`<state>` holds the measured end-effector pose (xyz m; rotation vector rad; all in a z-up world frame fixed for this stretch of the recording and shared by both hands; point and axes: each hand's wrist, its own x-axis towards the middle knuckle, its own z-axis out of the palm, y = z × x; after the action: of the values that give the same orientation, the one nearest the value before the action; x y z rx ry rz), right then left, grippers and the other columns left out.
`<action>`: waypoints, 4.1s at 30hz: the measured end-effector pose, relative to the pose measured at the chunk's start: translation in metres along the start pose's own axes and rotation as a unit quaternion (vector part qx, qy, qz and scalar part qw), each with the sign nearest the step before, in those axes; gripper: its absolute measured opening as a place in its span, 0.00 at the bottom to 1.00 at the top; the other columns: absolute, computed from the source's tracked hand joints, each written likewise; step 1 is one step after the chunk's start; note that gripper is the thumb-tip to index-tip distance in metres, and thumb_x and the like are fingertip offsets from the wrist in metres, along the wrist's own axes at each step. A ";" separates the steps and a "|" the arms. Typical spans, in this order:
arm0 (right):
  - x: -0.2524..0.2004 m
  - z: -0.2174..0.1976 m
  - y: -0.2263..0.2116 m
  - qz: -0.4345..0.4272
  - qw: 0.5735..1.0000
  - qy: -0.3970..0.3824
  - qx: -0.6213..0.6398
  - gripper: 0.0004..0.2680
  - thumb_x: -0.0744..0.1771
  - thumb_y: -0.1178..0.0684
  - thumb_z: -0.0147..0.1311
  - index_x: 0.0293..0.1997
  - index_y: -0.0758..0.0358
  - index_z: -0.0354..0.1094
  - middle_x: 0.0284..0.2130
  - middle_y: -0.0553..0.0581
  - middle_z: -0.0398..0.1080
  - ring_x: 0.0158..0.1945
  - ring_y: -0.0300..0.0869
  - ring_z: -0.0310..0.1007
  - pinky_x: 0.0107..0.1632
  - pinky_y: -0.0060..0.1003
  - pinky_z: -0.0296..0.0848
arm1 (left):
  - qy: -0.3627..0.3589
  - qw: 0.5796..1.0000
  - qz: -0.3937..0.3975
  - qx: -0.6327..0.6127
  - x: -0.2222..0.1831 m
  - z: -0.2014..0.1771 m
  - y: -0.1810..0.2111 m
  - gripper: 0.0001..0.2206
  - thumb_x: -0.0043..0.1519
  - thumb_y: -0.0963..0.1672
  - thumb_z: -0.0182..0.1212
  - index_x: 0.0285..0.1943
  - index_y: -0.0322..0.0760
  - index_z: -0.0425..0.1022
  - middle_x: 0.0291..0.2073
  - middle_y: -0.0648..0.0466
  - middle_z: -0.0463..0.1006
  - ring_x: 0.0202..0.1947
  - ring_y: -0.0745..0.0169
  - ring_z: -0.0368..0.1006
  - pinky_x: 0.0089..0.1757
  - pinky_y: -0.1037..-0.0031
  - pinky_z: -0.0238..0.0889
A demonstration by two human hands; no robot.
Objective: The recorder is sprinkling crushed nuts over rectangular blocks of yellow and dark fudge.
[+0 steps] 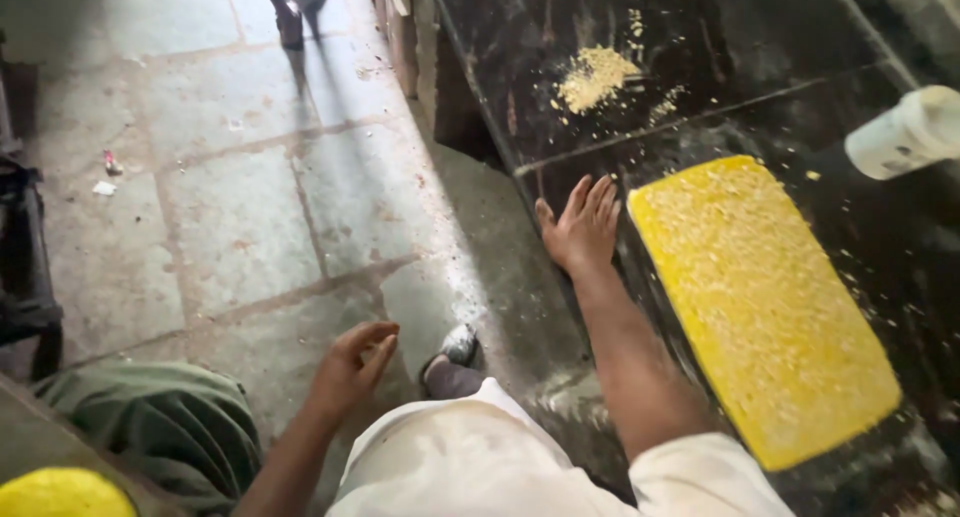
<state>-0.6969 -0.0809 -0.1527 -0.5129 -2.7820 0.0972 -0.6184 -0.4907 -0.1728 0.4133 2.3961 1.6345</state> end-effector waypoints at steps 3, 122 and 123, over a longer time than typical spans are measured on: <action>0.065 -0.003 -0.027 0.067 0.996 -0.044 -0.024 0.39 0.68 0.23 0.36 0.77 0.73 0.34 0.74 0.81 0.35 0.78 0.68 0.31 0.75 0.59 0.32 | -0.009 0.999 -0.029 0.010 0.033 -0.007 -0.014 0.12 0.62 0.46 0.62 0.52 0.38 0.81 0.41 0.53 0.85 0.35 0.64 0.79 0.32 0.72 0.70; 0.277 0.034 -0.085 0.294 0.943 0.134 -0.076 0.12 0.65 0.54 0.53 0.53 0.62 0.69 0.50 0.61 0.70 0.57 0.57 0.66 0.62 0.50 0.66 | -0.384 0.811 0.433 -0.082 0.590 0.129 0.158 0.26 0.70 0.50 0.50 0.69 0.24 0.64 0.64 0.32 0.69 0.65 0.32 0.64 0.64 0.53 0.55; 0.278 0.035 -0.079 0.285 0.945 0.110 -0.116 0.09 0.65 0.54 0.54 0.50 0.61 0.69 0.48 0.58 0.71 0.56 0.55 0.68 0.62 0.48 0.68 | -0.382 0.816 0.428 -0.078 0.590 0.127 0.160 0.26 0.70 0.50 0.51 0.70 0.23 0.64 0.64 0.31 0.69 0.65 0.30 0.64 0.64 0.52 0.55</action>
<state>-0.9816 -0.0558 -0.0957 -1.2926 -2.3572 -0.1537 -1.1129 -0.1205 -0.0789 1.8919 1.4765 1.4420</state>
